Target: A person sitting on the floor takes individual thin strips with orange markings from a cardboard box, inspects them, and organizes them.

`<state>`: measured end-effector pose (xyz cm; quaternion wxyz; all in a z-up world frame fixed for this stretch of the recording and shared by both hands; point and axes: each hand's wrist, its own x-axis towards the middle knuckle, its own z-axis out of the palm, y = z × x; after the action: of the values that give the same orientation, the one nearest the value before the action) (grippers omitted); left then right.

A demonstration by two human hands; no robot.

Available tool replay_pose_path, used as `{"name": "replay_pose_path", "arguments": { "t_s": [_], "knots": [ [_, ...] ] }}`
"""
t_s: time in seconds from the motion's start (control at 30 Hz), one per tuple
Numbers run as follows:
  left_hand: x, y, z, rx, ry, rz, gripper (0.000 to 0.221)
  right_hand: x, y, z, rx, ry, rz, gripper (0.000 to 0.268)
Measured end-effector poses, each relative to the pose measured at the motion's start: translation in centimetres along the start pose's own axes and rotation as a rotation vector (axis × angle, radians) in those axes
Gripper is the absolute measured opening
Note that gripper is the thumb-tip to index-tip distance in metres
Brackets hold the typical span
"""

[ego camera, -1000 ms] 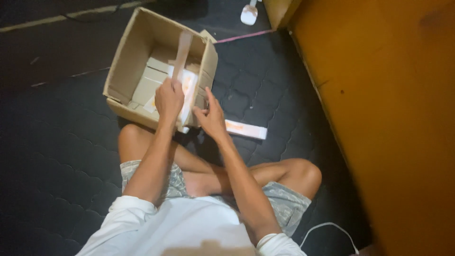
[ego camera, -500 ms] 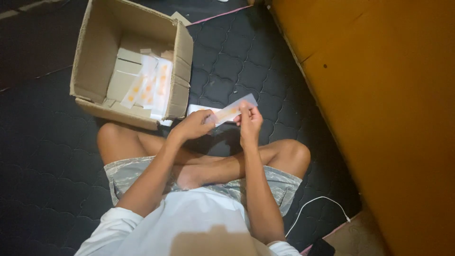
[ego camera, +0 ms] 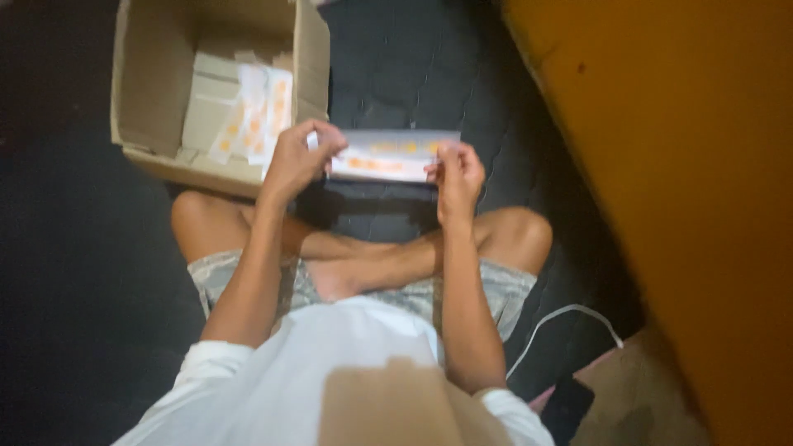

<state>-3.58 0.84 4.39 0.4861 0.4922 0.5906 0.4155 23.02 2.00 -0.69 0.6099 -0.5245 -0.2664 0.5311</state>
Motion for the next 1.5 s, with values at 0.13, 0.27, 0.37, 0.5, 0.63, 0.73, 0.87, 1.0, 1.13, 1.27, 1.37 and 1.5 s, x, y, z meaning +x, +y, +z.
{"name": "replay_pose_path", "arguments": {
  "t_s": [0.13,0.27,0.37,0.5,0.63,0.73,0.87,1.0,1.13,1.27,1.37,1.5],
  "knots": [
    [-0.4,2.3,0.2,-0.036,0.010,-0.077,0.016,-0.2,-0.6,0.0,0.050,-0.038,-0.015,0.006],
    [-0.7,2.9,0.3,-0.088,0.001,-0.088,0.019,-0.1,-0.7,-0.4,0.080,-0.058,-0.017,0.008],
    [-0.6,2.4,0.0,-0.110,-0.003,-0.084,0.018,0.2,-0.6,-0.7,0.095,-0.093,-0.014,0.011],
    [-0.6,1.8,-0.6,-0.154,-0.050,-0.051,0.021,-1.2,-3.1,0.2,0.097,-0.129,-0.034,0.005],
    [-0.8,1.2,-0.8,-0.198,-0.134,-0.090,0.030,-1.3,-2.8,-0.3,0.070,-0.170,-0.035,0.008],
    [-0.5,0.4,-0.7,-0.231,-0.207,-0.169,0.062,-0.6,-1.5,-1.8,0.091,-0.230,0.056,0.007],
    [-1.0,0.7,0.7,-0.031,-0.292,-0.212,0.043,-0.7,-1.1,-2.3,0.098,-0.274,0.107,0.019],
    [0.0,-1.3,3.2,0.025,-0.317,0.094,0.028,-1.0,-0.6,-2.3,-0.166,-0.383,0.036,0.019],
    [0.9,1.2,5.6,0.054,-0.225,0.266,0.027,-2.7,-3.0,-1.0,-0.236,-0.529,-0.009,0.042],
    [0.8,2.4,6.8,0.118,-0.378,0.159,0.024,-2.9,-3.4,-0.8,-0.307,-0.519,-0.011,0.055],
    [0.7,3.0,7.0,0.226,-0.368,0.170,0.014,-2.5,-2.6,-0.9,-0.380,-0.385,-0.013,0.040],
    [0.3,3.1,7.1,0.312,-0.294,0.200,0.012,-2.5,-0.8,-0.8,-0.363,-0.243,0.035,0.015]
  ]
}}
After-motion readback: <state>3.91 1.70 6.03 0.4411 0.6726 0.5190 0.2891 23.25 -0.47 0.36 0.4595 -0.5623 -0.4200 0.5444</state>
